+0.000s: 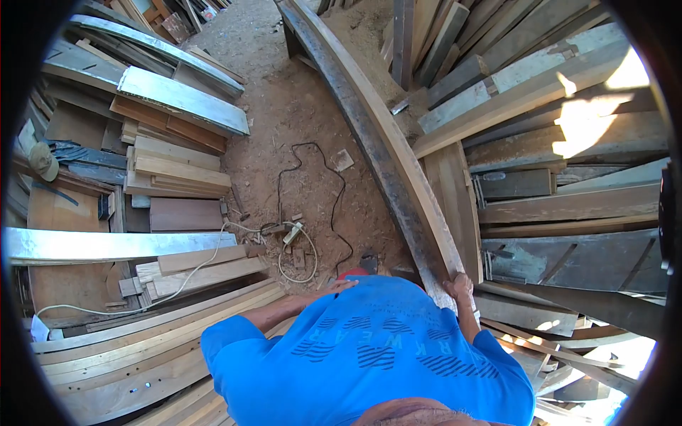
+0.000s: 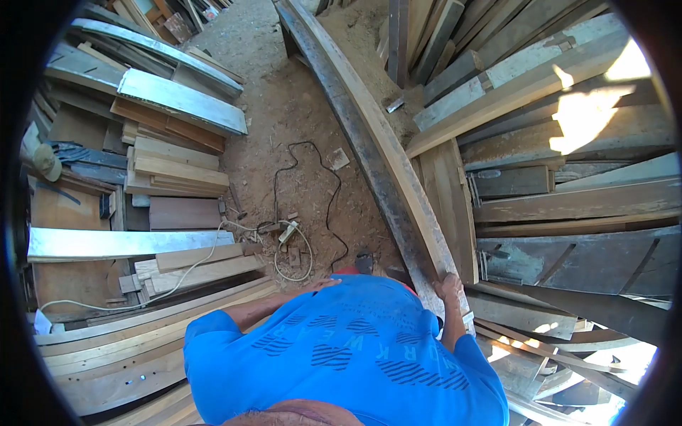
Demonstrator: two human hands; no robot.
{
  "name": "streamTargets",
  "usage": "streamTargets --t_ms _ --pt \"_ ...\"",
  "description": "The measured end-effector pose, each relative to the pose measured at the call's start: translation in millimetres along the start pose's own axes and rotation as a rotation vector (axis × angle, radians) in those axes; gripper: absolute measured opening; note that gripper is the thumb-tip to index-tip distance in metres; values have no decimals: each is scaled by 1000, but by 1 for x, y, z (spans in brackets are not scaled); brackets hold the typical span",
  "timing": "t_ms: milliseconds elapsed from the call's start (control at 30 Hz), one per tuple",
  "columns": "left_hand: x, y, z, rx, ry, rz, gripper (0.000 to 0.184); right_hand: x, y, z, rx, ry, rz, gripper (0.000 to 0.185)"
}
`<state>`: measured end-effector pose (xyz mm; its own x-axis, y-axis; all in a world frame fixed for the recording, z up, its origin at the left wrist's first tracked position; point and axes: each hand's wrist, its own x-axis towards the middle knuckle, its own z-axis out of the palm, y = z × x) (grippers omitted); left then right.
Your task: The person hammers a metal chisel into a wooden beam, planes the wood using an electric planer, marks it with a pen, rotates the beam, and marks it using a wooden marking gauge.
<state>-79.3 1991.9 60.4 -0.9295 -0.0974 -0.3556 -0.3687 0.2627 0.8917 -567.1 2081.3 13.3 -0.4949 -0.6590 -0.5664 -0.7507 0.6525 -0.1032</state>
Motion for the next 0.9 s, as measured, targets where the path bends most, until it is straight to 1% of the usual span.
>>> streamTargets --t_ms 33,67,167,200,333,467,567,667,767,867,900 --pt "1 -1 -1 0 1 0 119 1 1 1 0 4 2 59" --pt "0 -2 -3 1 3 -1 119 1 4 5 7 59 -22 57" --pt "-1 -5 -5 4 4 0 120 7 7 5 3 31 -4 54" --pt "-2 -6 -7 5 2 1 120 11 10 9 8 57 -6 54" --pt "-3 -11 -9 -1 0 4 121 22 16 2 58 17 45 61" --pt "-8 -13 -9 -5 0 -7 121 22 13 14 -17 60 3 61" --pt "-12 -13 -10 -14 -13 -16 122 16 -5 15 -39 60 -37 61" --pt "-15 -12 -9 -19 -23 -27 122 14 -37 4 -46 -35 -62 57" --pt "-15 -9 -7 -21 -34 -39 123 22 -63 0 -14 -61 -118 57" --pt "-15 -6 -2 -23 -48 -45 123 36 -82 14 -27 36 -199 56" --pt "-14 -5 0 -24 -50 -48 123 34 -88 10 -19 36 -194 55"
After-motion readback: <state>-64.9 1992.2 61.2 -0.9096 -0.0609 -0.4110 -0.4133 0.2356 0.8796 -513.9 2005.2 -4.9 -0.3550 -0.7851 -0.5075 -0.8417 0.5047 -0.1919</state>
